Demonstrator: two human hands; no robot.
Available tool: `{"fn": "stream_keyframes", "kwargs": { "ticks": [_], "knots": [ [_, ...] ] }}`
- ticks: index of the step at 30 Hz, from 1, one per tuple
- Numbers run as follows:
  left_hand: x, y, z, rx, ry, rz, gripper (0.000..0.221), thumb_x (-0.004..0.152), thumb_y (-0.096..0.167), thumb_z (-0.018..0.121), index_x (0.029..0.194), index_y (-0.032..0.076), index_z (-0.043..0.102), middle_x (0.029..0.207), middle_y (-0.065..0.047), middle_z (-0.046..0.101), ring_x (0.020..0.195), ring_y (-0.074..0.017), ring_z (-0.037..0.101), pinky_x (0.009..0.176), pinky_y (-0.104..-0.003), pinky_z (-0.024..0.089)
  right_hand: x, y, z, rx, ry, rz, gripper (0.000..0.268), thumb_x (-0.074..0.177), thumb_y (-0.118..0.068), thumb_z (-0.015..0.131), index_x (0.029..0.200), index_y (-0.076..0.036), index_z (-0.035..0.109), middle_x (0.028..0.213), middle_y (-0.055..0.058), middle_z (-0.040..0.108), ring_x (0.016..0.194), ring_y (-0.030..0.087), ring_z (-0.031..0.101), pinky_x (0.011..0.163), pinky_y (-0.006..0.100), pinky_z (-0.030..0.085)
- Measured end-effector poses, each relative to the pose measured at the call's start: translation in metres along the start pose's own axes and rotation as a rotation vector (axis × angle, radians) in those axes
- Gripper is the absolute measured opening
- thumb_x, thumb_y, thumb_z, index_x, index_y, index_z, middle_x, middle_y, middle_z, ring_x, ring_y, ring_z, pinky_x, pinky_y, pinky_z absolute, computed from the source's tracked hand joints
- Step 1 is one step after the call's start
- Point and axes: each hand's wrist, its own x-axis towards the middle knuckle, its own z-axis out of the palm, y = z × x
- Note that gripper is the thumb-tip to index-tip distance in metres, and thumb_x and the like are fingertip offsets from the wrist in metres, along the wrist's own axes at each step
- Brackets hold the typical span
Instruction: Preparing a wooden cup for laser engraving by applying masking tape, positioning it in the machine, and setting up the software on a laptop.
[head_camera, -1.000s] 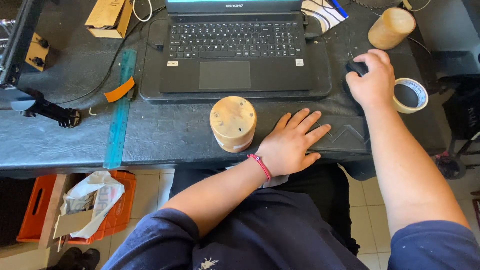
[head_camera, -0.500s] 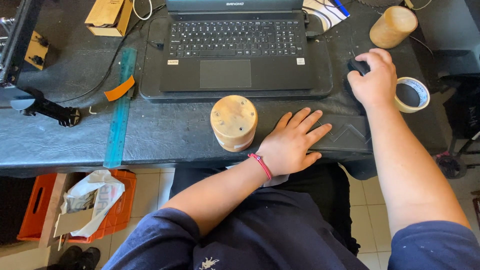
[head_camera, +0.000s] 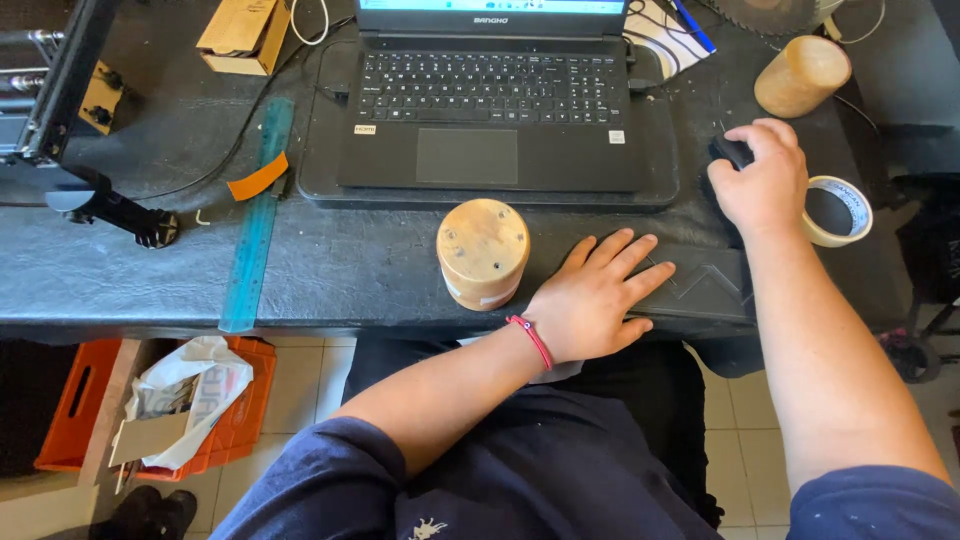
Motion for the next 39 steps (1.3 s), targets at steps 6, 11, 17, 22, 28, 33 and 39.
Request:
{"fn": "stream_keyframes", "kwargs": {
  "ticks": [6,11,17,22,28,33,39],
  "knots": [
    [0.000,0.001,-0.001,-0.003,-0.001,0.003,0.068,0.087,0.050,0.065,0.146,0.021,0.046,0.157,-0.013,0.038,0.146,-0.0343,0.034,0.111,-0.056,0.037,-0.001,-0.005,-0.003,0.003,-0.018,0.027,0.032,0.082,-0.014,0.065,0.112,-0.009,0.074,0.129,0.015,0.058,0.114,0.037,0.055,0.098,0.048,0.041],
    [-0.003,0.004,-0.003,0.019,0.049,0.003,0.070,0.084,0.049,0.069,0.145,0.021,0.048,0.156,-0.013,0.039,0.145,-0.0338,0.037,0.110,-0.054,0.039,-0.001,0.000,-0.001,0.056,-0.028,-0.002,0.037,0.082,-0.014,0.063,0.117,-0.007,0.074,0.132,0.015,0.055,0.118,0.035,0.054,0.101,0.047,0.040],
    [-0.010,0.005,-0.008,0.068,0.129,0.064,0.069,0.085,0.046,0.069,0.145,0.021,0.048,0.155,-0.010,0.043,0.145,-0.0316,0.041,0.113,-0.053,0.040,-0.001,-0.015,-0.010,0.049,-0.089,0.037,0.038,0.086,-0.016,0.063,0.121,-0.007,0.073,0.135,0.016,0.053,0.117,0.037,0.055,0.099,0.050,0.041],
    [-0.021,0.007,-0.029,-0.423,0.328,0.591,0.038,0.106,0.028,0.036,0.125,0.014,0.065,0.142,-0.013,0.057,0.136,-0.0316,0.057,0.116,-0.053,0.046,0.003,0.010,0.009,0.051,0.022,-0.096,0.040,0.083,-0.018,0.064,0.120,-0.009,0.075,0.131,0.017,0.058,0.114,0.035,0.058,0.100,0.045,0.043],
    [-0.063,0.013,-0.167,-0.559,0.354,1.019,0.060,0.109,0.009,0.015,0.104,-0.013,0.071,0.124,-0.026,0.063,0.105,-0.0326,0.072,0.105,-0.042,0.059,0.003,-0.017,-0.008,0.040,-0.099,0.075,0.040,0.083,-0.018,0.062,0.122,-0.011,0.072,0.139,0.011,0.053,0.120,0.031,0.054,0.099,0.047,0.042],
    [-0.050,-0.129,-0.183,0.077,0.807,0.774,0.005,0.094,0.016,0.057,0.098,0.015,0.055,0.096,0.005,0.059,0.086,-0.0077,0.058,0.076,-0.028,0.047,0.005,-0.034,-0.019,0.048,-0.114,0.082,0.051,0.082,-0.014,0.061,0.132,-0.005,0.062,0.138,0.016,0.052,0.122,0.035,0.051,0.101,0.047,0.039],
    [-0.015,-0.198,-0.202,0.012,0.890,0.114,0.016,0.099,-0.004,0.057,0.106,0.001,0.070,0.103,-0.013,0.072,0.095,-0.0308,0.070,0.085,-0.042,0.054,0.006,-0.033,-0.017,0.038,-0.083,0.072,0.053,0.081,-0.013,0.064,0.132,-0.003,0.061,0.135,0.020,0.054,0.121,0.037,0.052,0.101,0.048,0.040]
  ]
}}
